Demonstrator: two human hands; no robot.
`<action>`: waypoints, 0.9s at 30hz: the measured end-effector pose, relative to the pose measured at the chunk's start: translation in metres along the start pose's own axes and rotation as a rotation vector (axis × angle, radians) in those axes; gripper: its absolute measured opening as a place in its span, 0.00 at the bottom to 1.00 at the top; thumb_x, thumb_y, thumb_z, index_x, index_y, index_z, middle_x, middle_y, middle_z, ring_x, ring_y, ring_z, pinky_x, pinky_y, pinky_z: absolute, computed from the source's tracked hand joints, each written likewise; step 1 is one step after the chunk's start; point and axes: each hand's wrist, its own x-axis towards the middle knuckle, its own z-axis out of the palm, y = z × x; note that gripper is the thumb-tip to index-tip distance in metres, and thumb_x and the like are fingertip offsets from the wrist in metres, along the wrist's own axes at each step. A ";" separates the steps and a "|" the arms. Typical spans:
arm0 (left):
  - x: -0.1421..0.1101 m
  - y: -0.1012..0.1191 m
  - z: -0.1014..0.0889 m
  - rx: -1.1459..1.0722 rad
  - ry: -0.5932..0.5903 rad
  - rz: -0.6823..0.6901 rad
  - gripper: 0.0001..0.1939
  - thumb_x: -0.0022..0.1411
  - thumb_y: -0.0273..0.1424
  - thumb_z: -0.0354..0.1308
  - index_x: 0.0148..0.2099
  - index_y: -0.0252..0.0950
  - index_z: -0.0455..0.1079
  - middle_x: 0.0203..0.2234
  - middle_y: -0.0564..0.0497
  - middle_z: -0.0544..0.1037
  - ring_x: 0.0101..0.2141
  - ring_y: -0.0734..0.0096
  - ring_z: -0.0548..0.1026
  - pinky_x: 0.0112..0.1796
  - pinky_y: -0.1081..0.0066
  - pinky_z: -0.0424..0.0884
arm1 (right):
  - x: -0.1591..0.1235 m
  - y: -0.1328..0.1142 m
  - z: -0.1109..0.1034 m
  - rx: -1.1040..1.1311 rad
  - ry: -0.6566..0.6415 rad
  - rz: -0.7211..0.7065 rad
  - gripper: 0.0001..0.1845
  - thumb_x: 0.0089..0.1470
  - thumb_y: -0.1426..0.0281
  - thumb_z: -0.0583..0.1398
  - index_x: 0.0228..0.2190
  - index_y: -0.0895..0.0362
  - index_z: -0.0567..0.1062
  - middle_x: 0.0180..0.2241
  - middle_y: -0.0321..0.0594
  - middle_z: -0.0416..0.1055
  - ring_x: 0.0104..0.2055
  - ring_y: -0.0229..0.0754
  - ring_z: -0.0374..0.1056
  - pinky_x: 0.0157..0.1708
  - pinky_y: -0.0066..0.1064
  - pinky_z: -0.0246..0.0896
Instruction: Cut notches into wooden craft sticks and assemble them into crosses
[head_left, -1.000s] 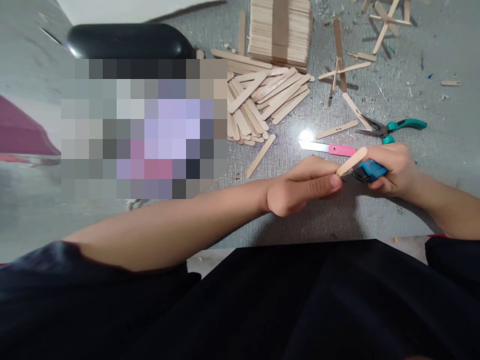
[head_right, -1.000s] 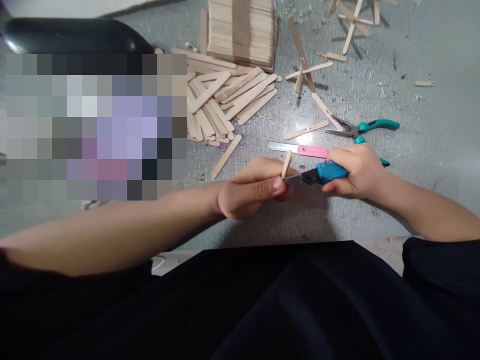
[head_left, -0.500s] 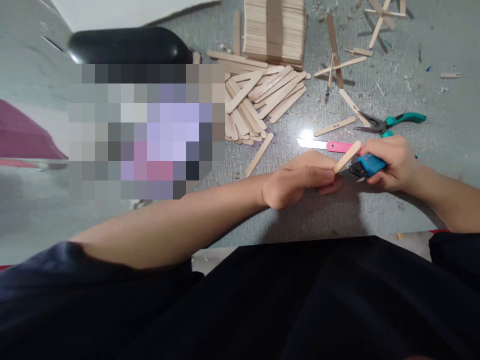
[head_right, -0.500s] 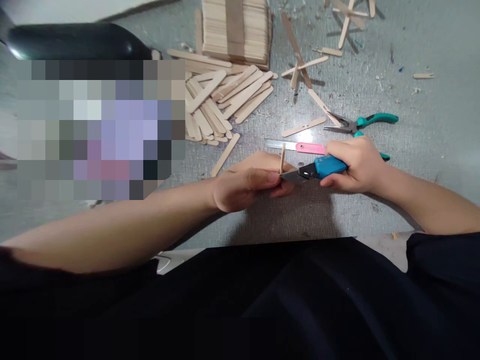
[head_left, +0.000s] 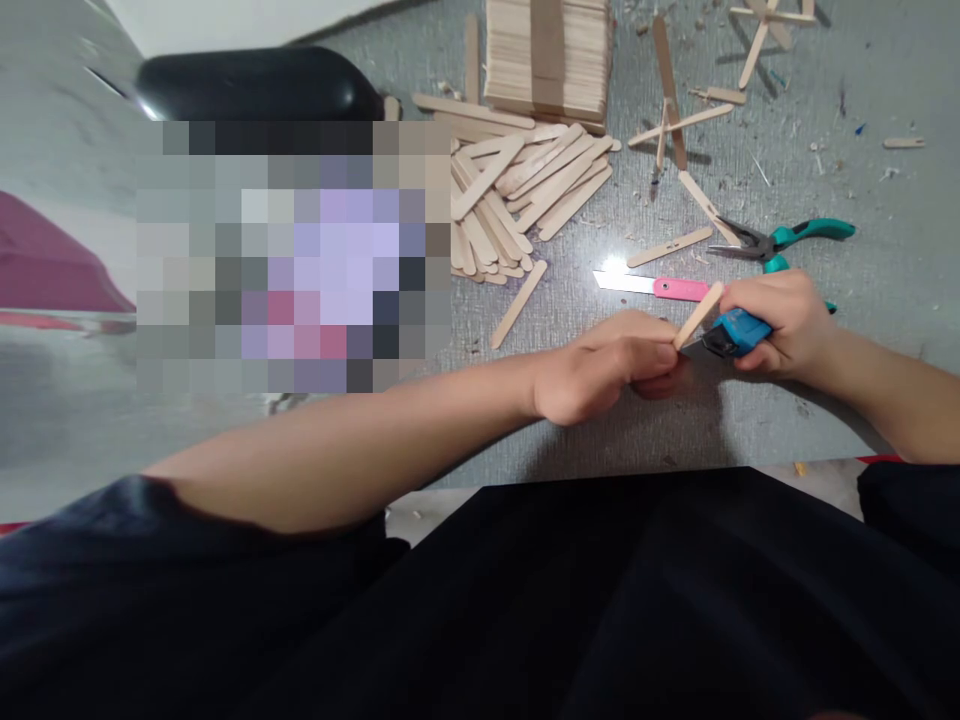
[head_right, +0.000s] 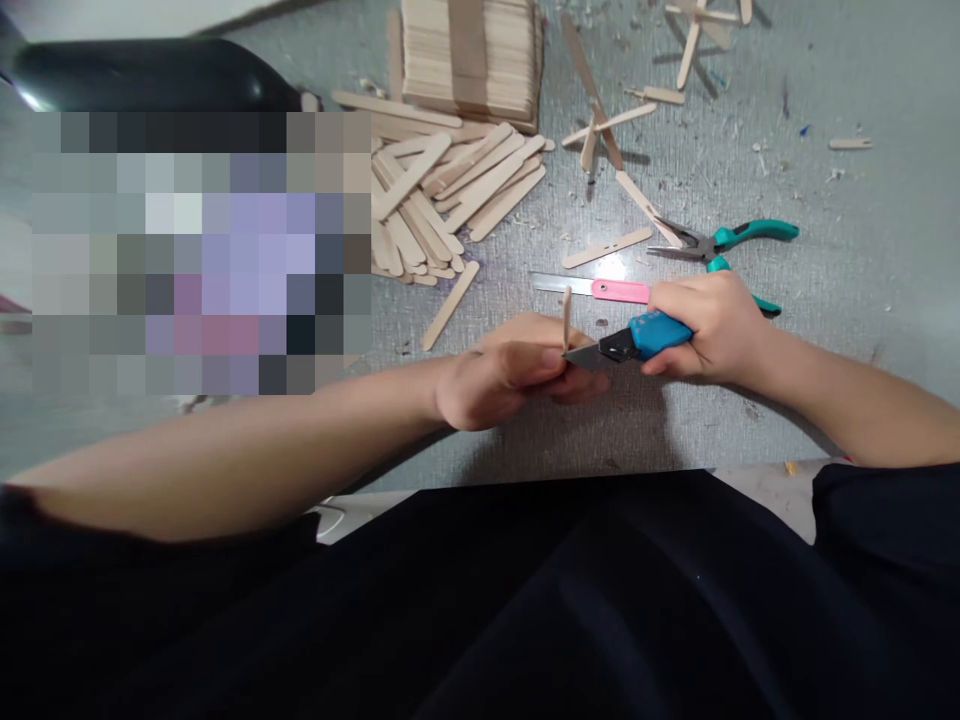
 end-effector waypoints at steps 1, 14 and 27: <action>0.000 0.000 0.001 -0.006 -0.002 -0.007 0.31 0.81 0.50 0.64 0.28 0.44 0.59 0.19 0.56 0.59 0.22 0.70 0.54 0.26 0.60 0.51 | 0.000 -0.001 -0.001 -0.002 -0.014 0.008 0.53 0.58 0.10 0.41 0.29 0.46 0.65 0.25 0.38 0.66 0.27 0.47 0.62 0.30 0.45 0.52; 0.003 0.003 0.003 0.024 -0.056 0.009 0.32 0.83 0.51 0.64 0.28 0.43 0.61 0.21 0.57 0.62 0.22 0.72 0.58 0.26 0.63 0.57 | -0.010 0.019 0.014 -0.018 0.101 -0.131 0.52 0.66 0.15 0.43 0.32 0.47 0.74 0.26 0.38 0.69 0.28 0.45 0.64 0.32 0.45 0.52; 0.001 0.005 0.003 0.242 -0.011 0.010 0.30 0.83 0.52 0.62 0.29 0.45 0.60 0.21 0.56 0.63 0.23 0.71 0.59 0.26 0.63 0.59 | -0.012 0.012 0.006 -0.067 0.000 -0.088 0.52 0.65 0.14 0.40 0.33 0.47 0.70 0.29 0.38 0.70 0.30 0.47 0.66 0.34 0.43 0.53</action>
